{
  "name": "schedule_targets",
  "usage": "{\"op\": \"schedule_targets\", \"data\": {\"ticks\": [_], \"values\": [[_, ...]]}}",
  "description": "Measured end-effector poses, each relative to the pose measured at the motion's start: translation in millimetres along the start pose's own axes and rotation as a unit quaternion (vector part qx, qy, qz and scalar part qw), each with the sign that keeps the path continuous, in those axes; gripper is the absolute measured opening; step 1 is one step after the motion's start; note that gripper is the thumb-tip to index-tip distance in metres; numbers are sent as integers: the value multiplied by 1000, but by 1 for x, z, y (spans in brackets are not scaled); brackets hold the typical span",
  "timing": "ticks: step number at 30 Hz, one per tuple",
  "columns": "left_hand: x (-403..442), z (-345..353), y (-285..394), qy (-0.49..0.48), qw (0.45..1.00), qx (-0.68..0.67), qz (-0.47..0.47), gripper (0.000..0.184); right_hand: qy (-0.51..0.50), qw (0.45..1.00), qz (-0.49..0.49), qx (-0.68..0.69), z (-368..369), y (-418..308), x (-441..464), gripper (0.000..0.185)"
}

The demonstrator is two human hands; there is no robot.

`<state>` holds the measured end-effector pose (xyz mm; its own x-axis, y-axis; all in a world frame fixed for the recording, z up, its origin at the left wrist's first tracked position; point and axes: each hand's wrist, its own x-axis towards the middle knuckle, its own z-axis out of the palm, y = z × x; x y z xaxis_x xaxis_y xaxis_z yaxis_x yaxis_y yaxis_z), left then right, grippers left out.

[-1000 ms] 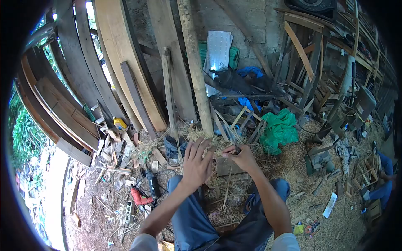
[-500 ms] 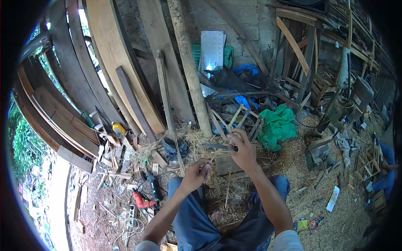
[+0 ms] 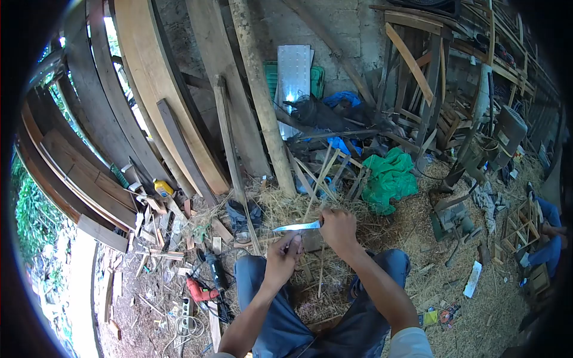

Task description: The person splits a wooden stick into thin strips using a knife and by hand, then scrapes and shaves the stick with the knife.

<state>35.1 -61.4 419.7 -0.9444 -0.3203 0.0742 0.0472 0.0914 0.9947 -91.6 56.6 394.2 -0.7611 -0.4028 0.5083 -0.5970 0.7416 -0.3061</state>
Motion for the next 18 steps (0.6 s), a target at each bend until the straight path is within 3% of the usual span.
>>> {"op": "schedule_targets", "data": {"ticks": [4,6,7,12,13,15,16,18], "values": [[-6,2,1,7,1000,3,-14,28,5,997,75,-5,5,18,14,6],[-21,0,-1,-17,1000,6,-20,28,34,980,188,-46,-3,44,30,6],[-27,0,-1,-40,999,11,-27,29,35,980,191,-46,-4,48,28,6],[-26,0,2,-19,998,41,-41,27,5,999,16,-42,-4,16,5,11],[-27,0,2,-18,997,69,-37,26,3,999,15,-42,-3,24,11,11],[-33,3,-7,-26,997,66,-10,27,6,983,181,-22,-2,47,30,7],[-35,3,-9,-31,997,60,23,28,27,989,145,-27,-1,53,35,8],[-35,1,-6,-41,998,38,-4,27,18,989,136,-51,5,52,31,11]]}}
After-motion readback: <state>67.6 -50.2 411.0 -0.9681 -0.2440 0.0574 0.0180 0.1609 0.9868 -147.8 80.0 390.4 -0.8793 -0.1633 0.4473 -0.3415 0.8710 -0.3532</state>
